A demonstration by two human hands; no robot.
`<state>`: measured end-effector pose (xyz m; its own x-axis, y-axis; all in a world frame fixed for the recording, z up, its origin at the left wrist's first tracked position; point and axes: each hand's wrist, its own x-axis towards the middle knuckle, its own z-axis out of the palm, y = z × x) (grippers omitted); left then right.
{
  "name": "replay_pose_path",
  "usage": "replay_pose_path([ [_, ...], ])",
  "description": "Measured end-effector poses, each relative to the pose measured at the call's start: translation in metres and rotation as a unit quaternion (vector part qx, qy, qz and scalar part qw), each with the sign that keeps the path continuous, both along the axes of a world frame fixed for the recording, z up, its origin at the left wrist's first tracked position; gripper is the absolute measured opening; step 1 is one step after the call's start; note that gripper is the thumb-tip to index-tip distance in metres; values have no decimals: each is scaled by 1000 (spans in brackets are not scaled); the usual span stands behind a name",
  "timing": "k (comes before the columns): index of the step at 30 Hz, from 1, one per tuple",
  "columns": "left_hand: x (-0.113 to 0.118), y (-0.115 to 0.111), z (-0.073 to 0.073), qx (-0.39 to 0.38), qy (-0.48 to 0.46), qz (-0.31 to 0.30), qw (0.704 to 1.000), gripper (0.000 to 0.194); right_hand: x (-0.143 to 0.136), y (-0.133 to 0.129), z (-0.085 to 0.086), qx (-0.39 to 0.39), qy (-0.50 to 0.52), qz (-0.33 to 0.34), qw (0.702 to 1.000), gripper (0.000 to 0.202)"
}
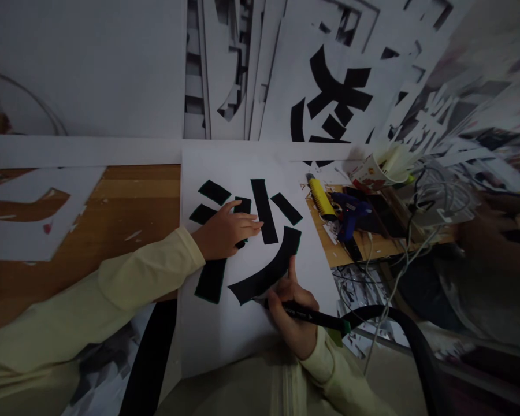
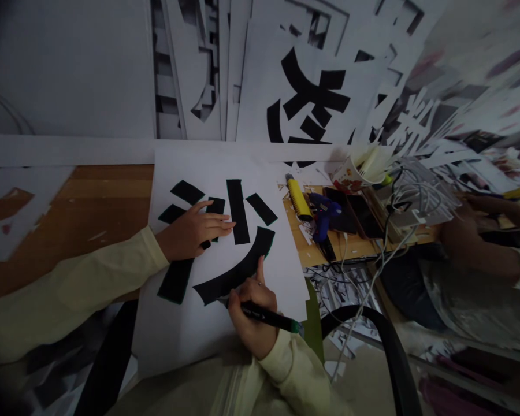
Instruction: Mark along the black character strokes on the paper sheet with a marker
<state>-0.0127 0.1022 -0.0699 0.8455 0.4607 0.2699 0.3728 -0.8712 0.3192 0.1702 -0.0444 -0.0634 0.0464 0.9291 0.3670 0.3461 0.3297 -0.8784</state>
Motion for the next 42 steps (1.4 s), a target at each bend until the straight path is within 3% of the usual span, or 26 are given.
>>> replay_pose_path([
  [8, 0, -1, -2, 7, -13, 0, 1000, 57, 3, -1, -6, 7, 36, -20, 999, 30],
  [16, 0, 0, -2, 3, -12, 2, 1000, 57, 3, -1, -2, -9, -20, 37, 999, 32],
  [25, 0, 0, -4, 13, -21, 0, 1000, 56, 6, -4, -8, -3, 86, -52, 995, 29],
  [33, 1, 0, -3, 15, -28, -1, 999, 53, -18, 15, 16, -27, 34, 90, 995, 30],
  [42, 0, 1, -8, 5, -58, -4, 998, 51, -28, 29, 1, -33, -1, 88, 996, 32],
])
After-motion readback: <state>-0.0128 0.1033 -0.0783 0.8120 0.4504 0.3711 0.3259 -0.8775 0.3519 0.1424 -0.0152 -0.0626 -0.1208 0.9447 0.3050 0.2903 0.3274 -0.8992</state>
